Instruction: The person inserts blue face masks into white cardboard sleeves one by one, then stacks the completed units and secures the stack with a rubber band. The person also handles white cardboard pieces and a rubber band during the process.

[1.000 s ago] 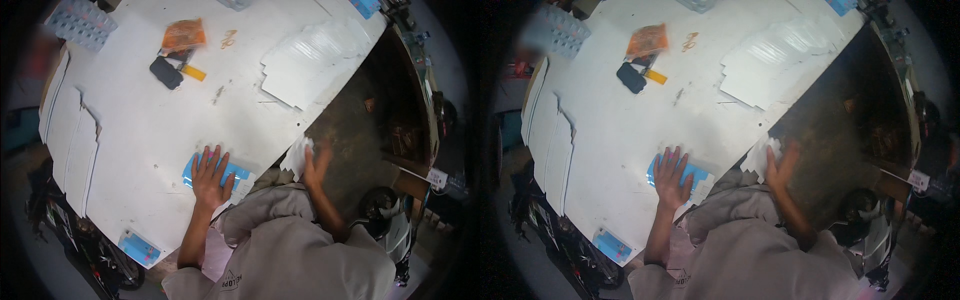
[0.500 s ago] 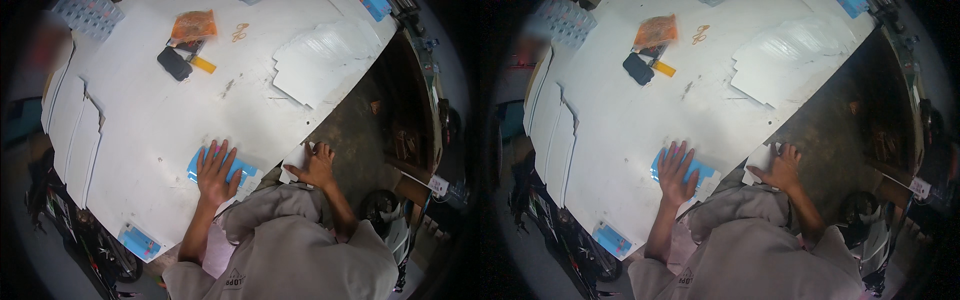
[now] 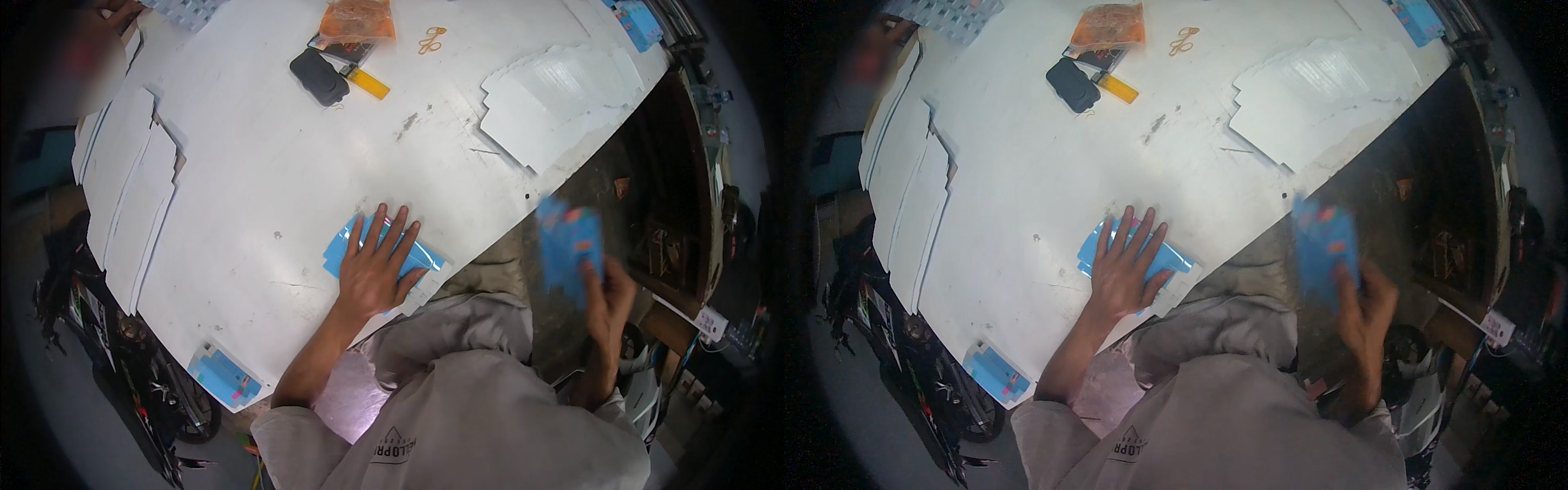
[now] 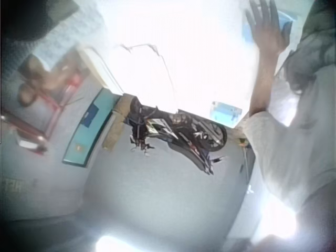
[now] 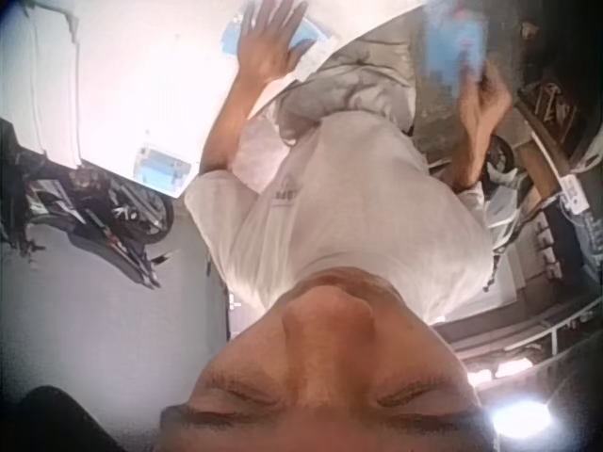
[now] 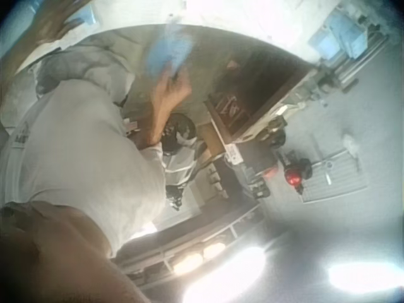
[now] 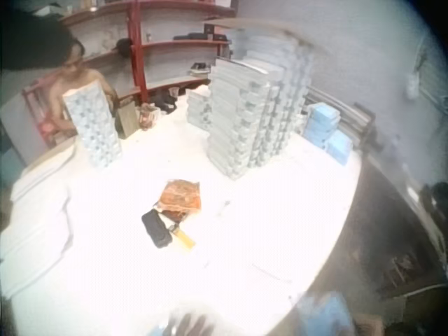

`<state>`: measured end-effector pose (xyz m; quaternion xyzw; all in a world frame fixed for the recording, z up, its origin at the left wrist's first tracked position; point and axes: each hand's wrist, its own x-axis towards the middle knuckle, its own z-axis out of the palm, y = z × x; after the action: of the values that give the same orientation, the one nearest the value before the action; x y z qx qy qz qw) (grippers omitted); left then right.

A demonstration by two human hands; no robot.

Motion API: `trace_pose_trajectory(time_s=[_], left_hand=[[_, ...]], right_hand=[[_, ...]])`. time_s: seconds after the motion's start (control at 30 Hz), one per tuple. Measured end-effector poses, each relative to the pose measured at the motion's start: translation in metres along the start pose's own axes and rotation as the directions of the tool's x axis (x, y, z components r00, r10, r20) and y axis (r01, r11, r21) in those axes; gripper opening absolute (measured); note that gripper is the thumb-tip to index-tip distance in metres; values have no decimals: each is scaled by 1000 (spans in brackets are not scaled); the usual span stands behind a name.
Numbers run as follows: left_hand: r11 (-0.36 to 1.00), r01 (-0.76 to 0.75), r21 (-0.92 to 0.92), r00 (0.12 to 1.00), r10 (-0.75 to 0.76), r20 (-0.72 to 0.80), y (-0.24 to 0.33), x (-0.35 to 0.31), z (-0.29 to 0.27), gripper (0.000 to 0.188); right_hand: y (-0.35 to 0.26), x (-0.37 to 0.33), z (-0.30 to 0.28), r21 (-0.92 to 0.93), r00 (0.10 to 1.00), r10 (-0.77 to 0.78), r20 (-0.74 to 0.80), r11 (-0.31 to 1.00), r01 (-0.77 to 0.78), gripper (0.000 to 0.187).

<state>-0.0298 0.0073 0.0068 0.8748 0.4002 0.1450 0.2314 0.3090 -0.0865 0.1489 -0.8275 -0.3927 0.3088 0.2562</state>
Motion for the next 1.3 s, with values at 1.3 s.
trace_pose_trajectory(time_s=[1.3], left_hand=[[994,-100,-35,992,98,-76,4,45,17,59]], right_hand=[[-15,81,172,-352,621,-783,13,578,736,31]])
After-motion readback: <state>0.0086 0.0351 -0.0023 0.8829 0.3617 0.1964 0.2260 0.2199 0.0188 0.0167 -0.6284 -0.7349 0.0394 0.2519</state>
